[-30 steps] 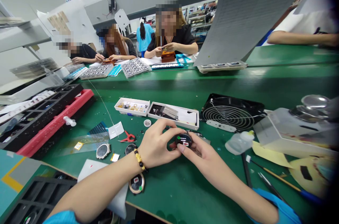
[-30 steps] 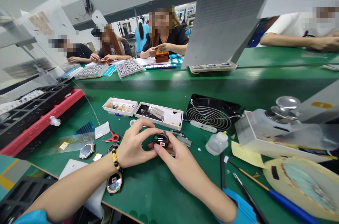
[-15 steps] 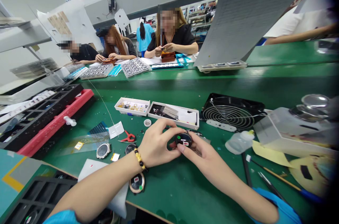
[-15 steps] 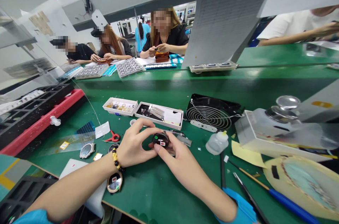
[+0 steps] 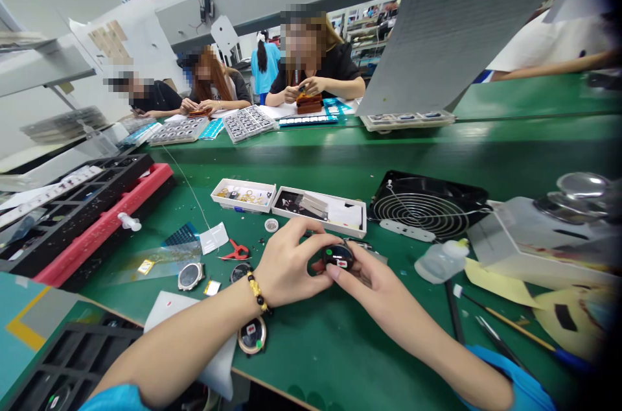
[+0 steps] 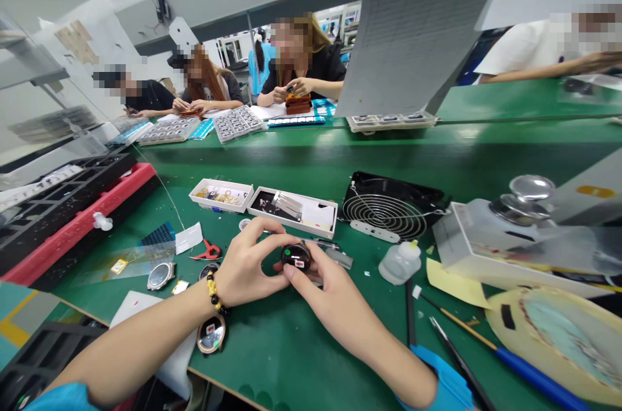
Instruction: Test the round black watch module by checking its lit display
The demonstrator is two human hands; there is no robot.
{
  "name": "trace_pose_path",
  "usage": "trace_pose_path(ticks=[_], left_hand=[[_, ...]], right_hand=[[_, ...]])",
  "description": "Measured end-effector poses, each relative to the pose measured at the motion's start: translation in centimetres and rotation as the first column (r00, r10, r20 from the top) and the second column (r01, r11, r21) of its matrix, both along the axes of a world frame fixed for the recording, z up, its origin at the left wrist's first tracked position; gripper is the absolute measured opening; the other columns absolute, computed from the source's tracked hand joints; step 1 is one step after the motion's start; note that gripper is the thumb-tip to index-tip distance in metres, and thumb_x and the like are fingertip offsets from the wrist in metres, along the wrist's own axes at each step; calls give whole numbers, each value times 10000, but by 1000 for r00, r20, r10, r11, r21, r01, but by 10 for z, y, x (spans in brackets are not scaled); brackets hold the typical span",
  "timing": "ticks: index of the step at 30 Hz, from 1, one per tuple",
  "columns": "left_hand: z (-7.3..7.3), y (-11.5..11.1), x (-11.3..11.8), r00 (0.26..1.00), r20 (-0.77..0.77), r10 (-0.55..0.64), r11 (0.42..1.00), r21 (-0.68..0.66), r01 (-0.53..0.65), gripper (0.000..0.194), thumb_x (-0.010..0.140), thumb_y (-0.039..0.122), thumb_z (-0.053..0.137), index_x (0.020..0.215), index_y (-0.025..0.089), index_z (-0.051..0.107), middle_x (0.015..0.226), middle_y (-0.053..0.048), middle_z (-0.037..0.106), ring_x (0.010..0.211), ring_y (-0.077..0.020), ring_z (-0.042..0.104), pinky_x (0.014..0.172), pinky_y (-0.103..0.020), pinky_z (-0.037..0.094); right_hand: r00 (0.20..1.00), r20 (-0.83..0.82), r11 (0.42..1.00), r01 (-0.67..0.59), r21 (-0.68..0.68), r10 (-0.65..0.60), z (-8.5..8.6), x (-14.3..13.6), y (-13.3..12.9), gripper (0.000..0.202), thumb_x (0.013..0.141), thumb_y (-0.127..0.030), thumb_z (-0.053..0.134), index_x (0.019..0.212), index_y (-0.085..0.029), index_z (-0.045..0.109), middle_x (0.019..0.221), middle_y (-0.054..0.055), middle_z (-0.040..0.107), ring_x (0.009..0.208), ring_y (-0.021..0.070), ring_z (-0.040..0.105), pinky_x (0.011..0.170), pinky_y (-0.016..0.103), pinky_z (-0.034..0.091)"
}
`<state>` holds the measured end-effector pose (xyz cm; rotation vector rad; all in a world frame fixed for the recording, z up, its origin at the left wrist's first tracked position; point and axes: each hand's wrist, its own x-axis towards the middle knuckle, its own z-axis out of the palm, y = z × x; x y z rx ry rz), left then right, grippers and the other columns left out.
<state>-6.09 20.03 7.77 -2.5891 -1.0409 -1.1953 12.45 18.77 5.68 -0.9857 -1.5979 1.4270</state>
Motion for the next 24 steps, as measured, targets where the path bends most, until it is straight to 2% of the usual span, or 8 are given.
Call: trace_pose_path(ticks=[14,24], left_hand=[[1,-1,1,1000,6,8,1000,3,-8,401,740,164,665,1140,190,681,1053,-77,646,936,-199,642,793,-336,582],[0,0,0,1000,-5,8,1000,-8,-8,410,740,180,674,1149,200,675,1067,-80,647,948,-207,644,803,-346,585]], right_hand=[[1000,-4,1000,-14,-19,14,-3,-1,2,473,955,-560,590,1296,-239,526,1272,94,700,1172,283,655,1013,416,514],[1000,5,1000,-6,-11,7,-2,-1,2,456,944,-546,608,1282,-244,547,1255,102,707,1155,293,673,1003,438,541]])
